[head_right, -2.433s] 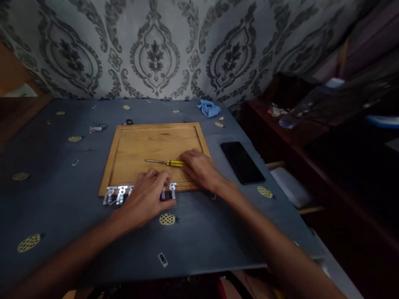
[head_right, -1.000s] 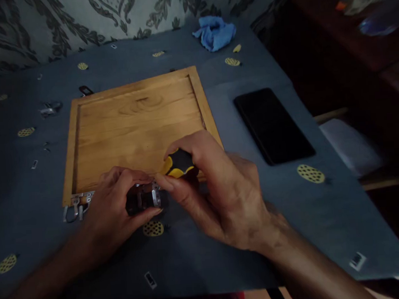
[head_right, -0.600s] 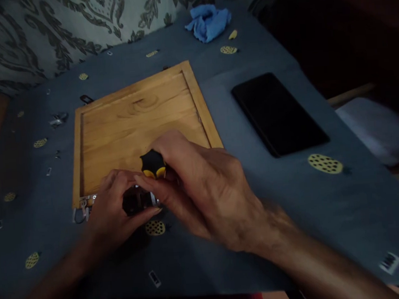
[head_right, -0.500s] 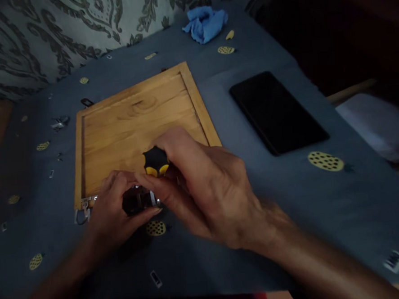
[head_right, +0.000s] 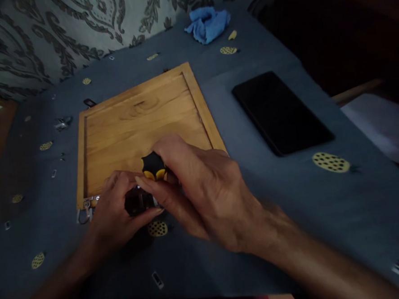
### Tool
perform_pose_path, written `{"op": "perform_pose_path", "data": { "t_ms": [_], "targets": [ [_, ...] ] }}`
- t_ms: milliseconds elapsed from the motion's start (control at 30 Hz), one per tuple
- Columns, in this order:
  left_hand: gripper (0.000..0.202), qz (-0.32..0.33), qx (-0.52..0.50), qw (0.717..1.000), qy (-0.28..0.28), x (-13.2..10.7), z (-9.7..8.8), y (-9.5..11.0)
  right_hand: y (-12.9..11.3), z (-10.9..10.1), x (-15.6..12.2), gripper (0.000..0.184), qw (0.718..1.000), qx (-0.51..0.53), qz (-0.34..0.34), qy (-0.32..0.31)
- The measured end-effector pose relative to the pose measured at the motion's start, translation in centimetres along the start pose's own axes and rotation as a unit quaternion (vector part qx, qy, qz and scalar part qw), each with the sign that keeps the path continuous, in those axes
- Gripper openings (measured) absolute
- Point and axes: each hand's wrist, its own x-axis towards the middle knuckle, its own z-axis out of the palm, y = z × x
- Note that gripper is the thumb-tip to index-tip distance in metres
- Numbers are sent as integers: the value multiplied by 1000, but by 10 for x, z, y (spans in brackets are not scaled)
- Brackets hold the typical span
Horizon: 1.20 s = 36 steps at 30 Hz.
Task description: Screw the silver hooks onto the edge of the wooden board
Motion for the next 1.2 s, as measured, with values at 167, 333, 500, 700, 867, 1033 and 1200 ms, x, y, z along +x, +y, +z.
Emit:
{"op": "perform_pose_path", "data": {
  "t_ms": [167, 333, 500, 700, 867, 1033, 1200],
  "targets": [
    [42, 2, 0, 1000, -7, 1, -1, 0, -1, -1, -2, 18, 1000, -7, 6, 7],
    [42, 6, -10, 1000, 1, 0, -1, 0, -1, -4, -4, 16, 998, 47, 37, 23],
    [41, -6, -24, 1000, 1, -1, 0, -1, -2, -5, -4, 9, 996, 42, 58, 54],
    [42, -3, -24, 1000, -1, 1, 0, 1, -2, 0, -3, 12, 998, 22, 47, 26],
    [41, -13, -13, 1000, 1, 1, 0, 1, -3, -2, -3, 15, 1000, -7, 12, 21],
    [41, -8, -7, 1000, 3, 0, 1, 0, -3, -4, -1, 17, 1000, -1, 6, 12],
    [41, -5, -16, 1000, 1, 1, 1, 0, -3, -8, 1, 15, 1000, 3, 22, 7]
  ]
}}
